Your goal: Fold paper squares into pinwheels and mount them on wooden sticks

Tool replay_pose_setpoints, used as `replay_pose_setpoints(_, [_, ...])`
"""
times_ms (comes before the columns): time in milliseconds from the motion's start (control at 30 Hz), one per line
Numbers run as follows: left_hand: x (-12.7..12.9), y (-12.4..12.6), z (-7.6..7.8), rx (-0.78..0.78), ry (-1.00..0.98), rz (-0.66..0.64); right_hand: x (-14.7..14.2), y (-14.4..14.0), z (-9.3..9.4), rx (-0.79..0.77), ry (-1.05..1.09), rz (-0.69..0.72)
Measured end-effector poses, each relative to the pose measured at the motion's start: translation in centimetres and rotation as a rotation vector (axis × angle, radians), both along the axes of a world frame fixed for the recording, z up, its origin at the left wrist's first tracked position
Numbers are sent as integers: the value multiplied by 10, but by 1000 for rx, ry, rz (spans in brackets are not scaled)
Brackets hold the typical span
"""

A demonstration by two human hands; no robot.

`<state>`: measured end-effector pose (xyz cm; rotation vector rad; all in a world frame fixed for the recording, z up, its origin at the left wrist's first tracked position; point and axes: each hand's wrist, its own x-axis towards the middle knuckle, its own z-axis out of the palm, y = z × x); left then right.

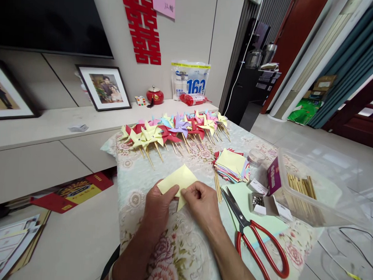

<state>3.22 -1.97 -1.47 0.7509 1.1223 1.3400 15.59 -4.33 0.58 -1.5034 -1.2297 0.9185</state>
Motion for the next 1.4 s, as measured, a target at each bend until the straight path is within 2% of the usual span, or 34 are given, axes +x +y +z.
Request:
replay_pose_setpoints(167, [-6, 0, 2, -33, -58, -46, 23, 0, 10, 209, 42, -244])
replay_pose_setpoints(233, [-6, -2, 3, -38, -53, -90, 29, 2, 11, 172, 121, -198])
replay_pose_setpoints(367, [-5, -3, 6, -50, 13, -173, 28, 2, 12, -69, 379, 44])
replay_pose_setpoints(467, [-6, -2, 5, -37, 101, -206, 23, -1, 14, -218, 485, 122])
replay_pose_setpoints(667, [-6, 3, 0, -21, 263, -246, 21, 1, 10, -248, 457, 157])
replay_pose_setpoints(867, [-5, 0, 5, 28, 373, -239, 18, 5, 4, -215, 293, 80])
replay_pose_setpoints(933, [-4, -2, 7, 12, 292, -246, 16, 6, 4, -215, 335, 72])
replay_pose_setpoints(1100, [0, -5, 10, -62, -126, -321, 14, 6, 6, -184, 468, 4])
replay_pose_setpoints(1233, [3, -6, 10, -79, -198, -339, 10, 5, 5, -151, 514, -22])
replay_pose_setpoints(1400, [3, -7, 10, -80, -168, -299, 6, 4, 4, -142, 571, 7])
